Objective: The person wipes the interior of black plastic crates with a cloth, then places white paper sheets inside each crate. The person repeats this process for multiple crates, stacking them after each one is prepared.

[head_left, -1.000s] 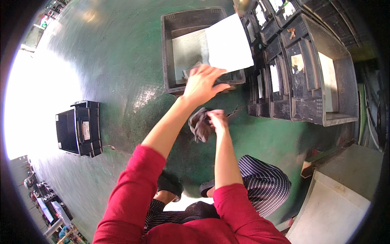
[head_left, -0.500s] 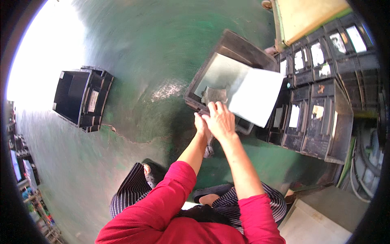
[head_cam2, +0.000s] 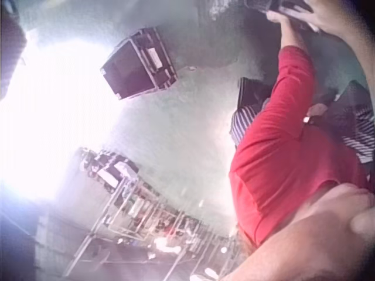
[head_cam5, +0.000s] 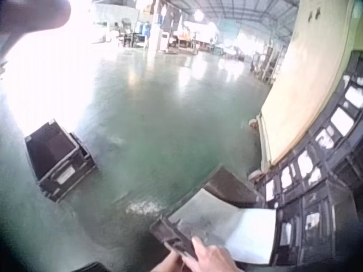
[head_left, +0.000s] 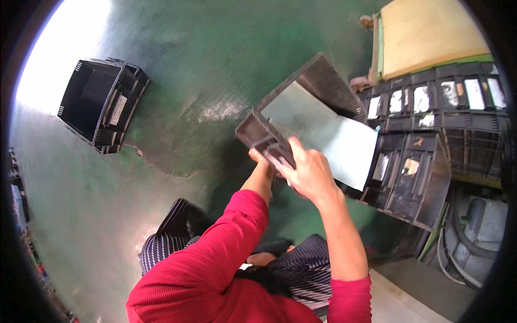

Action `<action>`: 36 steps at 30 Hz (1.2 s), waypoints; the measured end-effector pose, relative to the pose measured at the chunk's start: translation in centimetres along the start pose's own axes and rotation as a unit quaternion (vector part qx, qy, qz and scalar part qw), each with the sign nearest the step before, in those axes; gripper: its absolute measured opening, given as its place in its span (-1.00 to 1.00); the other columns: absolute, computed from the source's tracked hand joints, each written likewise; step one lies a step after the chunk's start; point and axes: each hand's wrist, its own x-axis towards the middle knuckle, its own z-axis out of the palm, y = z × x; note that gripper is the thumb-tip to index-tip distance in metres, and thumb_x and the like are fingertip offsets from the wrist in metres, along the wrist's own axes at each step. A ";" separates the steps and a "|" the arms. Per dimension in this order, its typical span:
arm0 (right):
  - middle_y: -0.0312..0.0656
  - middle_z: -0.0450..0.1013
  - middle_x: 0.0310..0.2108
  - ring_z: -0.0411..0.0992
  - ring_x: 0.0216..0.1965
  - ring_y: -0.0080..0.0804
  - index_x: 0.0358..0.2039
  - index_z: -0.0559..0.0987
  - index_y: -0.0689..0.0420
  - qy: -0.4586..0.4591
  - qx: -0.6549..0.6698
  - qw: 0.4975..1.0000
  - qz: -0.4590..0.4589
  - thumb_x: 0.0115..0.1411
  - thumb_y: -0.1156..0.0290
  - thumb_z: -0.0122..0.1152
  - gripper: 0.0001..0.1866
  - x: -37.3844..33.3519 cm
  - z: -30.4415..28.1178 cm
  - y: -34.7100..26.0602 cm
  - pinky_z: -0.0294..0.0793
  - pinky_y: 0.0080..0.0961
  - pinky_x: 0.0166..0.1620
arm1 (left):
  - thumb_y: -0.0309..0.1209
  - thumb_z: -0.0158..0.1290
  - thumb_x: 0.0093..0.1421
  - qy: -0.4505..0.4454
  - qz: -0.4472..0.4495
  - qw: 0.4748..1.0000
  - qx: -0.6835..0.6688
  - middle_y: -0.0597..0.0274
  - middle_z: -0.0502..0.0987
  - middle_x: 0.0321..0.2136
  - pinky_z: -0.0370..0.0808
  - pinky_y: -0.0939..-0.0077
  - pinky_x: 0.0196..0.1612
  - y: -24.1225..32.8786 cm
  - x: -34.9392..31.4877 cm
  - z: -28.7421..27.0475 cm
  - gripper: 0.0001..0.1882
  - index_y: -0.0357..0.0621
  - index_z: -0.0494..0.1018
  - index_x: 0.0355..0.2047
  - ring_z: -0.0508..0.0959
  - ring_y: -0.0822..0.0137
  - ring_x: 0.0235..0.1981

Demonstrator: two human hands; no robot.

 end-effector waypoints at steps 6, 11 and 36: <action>0.11 0.50 -0.27 0.50 -0.21 -0.30 -0.05 0.43 0.29 0.138 -0.007 0.987 -0.084 -0.12 0.41 0.38 -0.42 -4.4 -9.3 -1.3 0.44 -0.35 -0.09 | 0.18 -0.33 0.27 -0.016 0.023 0.994 0.105 -0.17 0.57 -0.25 0.41 0.13 -0.07 0.1 1.5 -0.2 -0.20 -0.46 0.52 -0.27 0.56 -0.01 -0.17; -0.17 0.51 -0.31 0.47 -0.29 -0.46 -0.07 0.46 0.24 0.275 0.203 0.939 -0.030 -0.09 0.50 0.27 -0.51 -6.2 -18.0 -1.5 0.41 -0.53 -0.07 | -0.01 -0.32 0.35 -0.051 0.133 0.961 0.235 0.06 0.52 -0.26 0.57 0.32 -0.37 0.1 0.0 -0.1 -0.50 -0.20 0.37 -0.14 0.56 0.20 -0.36; -0.16 0.22 0.19 0.18 0.21 -0.06 0.14 0.34 -0.08 0.524 0.726 0.432 0.105 -0.02 -0.21 0.03 -0.25 -1.3 3.6 12.3 0.16 0.21 0.13 | -0.11 -0.02 0.25 -0.249 0.146 0.918 0.273 0.03 0.36 0.06 0.55 0.36 -0.24 2.6 -3.7 -0.4 -0.29 -0.10 -0.03 0.29 0.46 0.18 -0.05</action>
